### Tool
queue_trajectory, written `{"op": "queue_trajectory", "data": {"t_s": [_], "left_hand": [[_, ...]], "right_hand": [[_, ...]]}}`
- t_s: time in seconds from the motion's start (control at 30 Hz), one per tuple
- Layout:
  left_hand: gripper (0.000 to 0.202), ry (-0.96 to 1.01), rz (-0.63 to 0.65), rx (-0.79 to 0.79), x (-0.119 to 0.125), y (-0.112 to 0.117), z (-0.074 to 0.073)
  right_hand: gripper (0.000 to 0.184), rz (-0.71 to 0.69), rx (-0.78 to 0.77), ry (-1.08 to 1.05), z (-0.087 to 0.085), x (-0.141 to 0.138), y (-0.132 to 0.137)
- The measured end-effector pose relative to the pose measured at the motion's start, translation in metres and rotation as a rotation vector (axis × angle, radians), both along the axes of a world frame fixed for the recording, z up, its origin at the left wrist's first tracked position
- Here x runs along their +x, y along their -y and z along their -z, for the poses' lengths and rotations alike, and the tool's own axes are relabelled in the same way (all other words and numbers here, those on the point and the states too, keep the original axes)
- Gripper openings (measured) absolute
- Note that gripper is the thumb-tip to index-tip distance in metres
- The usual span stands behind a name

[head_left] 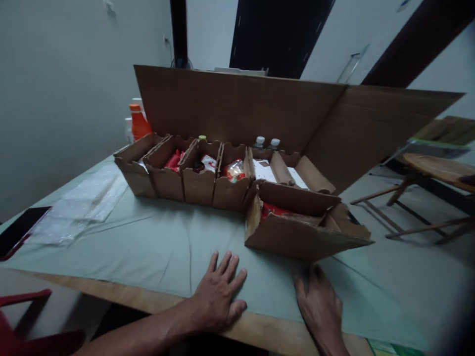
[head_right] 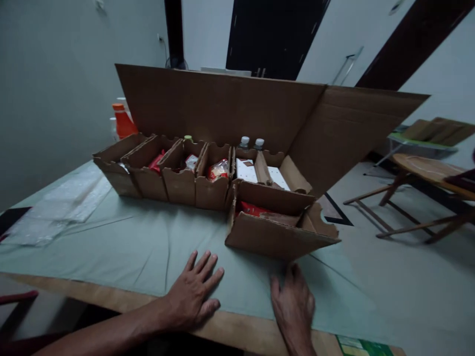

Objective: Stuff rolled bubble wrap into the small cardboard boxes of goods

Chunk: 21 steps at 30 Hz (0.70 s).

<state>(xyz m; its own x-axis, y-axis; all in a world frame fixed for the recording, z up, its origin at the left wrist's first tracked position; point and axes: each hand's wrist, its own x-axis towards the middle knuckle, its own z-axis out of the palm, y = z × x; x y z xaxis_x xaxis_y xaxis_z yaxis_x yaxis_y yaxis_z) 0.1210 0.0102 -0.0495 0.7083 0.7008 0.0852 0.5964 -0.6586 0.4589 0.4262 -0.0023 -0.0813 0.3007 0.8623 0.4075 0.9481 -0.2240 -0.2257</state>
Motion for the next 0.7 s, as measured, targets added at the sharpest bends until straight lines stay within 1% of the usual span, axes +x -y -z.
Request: {"op": "queue_trajectory", "data": {"t_s": [0.07,0.13,0.2,0.27,0.37,0.43,0.47,0.5,0.57,0.63,0.7], "left_hand": [[0.072,-0.007,0.020,-0.017,-0.012,0.013,-0.006],[0.072,-0.002,0.039,-0.030,-0.020,0.023,-0.012],[0.073,0.002,0.067,-0.036,-0.028,0.032,-0.016],[0.073,0.001,0.096,-0.029,-0.035,0.039,-0.018],[0.074,-0.002,0.115,0.043,-0.045,0.049,-0.014],[0.077,-0.003,0.129,0.131,-0.048,0.055,-0.005],[0.078,-0.003,0.133,0.185,-0.048,0.057,0.002],[0.077,-0.003,0.134,0.241,-0.048,0.059,0.009],[0.069,0.001,0.123,0.345,-0.044,0.062,0.025],[0.056,0.010,0.122,0.423,-0.039,0.062,0.040],[0.047,0.008,0.123,0.450,-0.037,0.059,0.049]], "right_hand": [[0.055,-0.022,-0.066,0.111,-0.003,-0.010,0.010],[0.055,-0.060,-0.084,0.160,-0.006,-0.019,0.017],[0.054,-0.088,-0.081,0.166,-0.006,-0.028,0.024],[0.051,-0.123,-0.053,0.141,-0.001,-0.036,0.033],[0.049,-0.181,-0.001,0.103,0.012,-0.051,0.046],[0.047,-0.259,0.012,0.098,0.016,-0.068,0.049],[0.045,-0.321,0.010,0.094,0.016,-0.080,0.047],[0.043,-0.391,0.007,0.090,0.013,-0.093,0.040],[0.041,-0.529,-0.005,0.073,0.001,-0.127,0.015],[0.045,-0.629,0.000,0.048,-0.017,-0.168,-0.024],[0.050,-0.699,0.002,0.019,-0.033,-0.211,-0.069]]}}
